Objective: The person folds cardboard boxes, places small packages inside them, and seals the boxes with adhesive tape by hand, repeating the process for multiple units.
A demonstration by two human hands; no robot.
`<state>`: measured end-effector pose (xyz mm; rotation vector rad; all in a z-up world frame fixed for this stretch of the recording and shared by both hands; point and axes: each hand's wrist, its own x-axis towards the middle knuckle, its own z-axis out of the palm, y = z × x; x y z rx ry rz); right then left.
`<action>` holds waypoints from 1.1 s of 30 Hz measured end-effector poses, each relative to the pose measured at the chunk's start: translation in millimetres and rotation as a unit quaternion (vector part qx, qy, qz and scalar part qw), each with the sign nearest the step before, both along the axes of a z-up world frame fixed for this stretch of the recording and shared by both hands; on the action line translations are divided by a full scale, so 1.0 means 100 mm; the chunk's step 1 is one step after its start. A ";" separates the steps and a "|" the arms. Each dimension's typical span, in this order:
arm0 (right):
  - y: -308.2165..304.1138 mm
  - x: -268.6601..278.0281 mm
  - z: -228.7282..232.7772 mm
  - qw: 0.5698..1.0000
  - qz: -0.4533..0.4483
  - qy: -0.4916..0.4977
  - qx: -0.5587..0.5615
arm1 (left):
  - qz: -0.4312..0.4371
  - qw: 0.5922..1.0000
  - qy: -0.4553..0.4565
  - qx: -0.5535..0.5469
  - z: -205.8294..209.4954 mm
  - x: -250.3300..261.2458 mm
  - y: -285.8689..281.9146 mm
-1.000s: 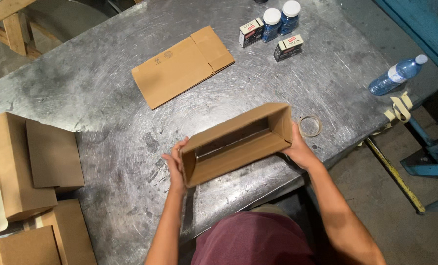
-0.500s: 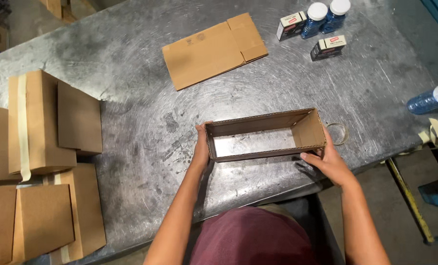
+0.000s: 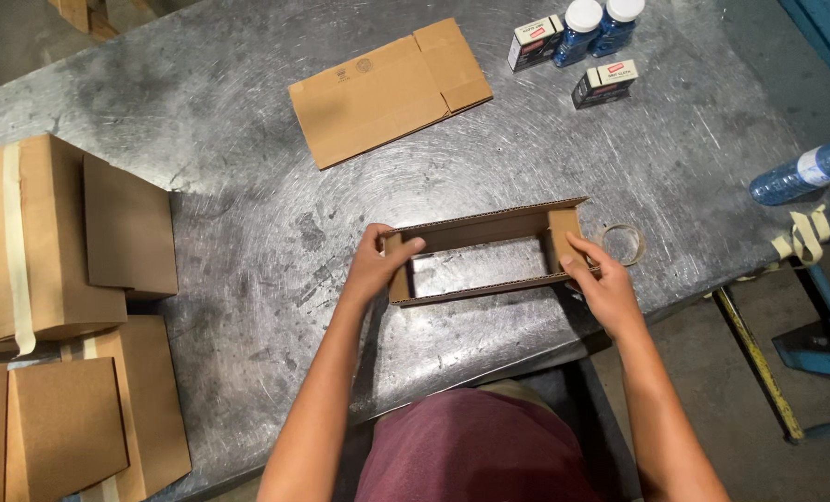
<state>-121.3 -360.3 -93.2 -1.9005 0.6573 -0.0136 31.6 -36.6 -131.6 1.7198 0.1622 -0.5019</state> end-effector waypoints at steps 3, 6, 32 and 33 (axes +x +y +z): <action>-0.01 0.03 -0.01 1.000 0.003 0.014 0.019 | -0.052 0.993 -0.021 0.101 -0.03 0.01 -0.07; -0.06 0.02 -0.03 0.999 0.012 0.023 0.038 | -0.047 0.983 -0.080 0.160 -0.41 0.09 -0.10; 0.06 0.15 -0.71 0.984 -0.119 0.013 -0.129 | -0.089 0.986 -0.079 -0.116 -0.43 0.01 0.33; 0.05 0.16 -0.74 0.986 -0.113 0.012 -0.124 | -0.144 0.977 -0.151 -0.040 -0.42 0.05 0.34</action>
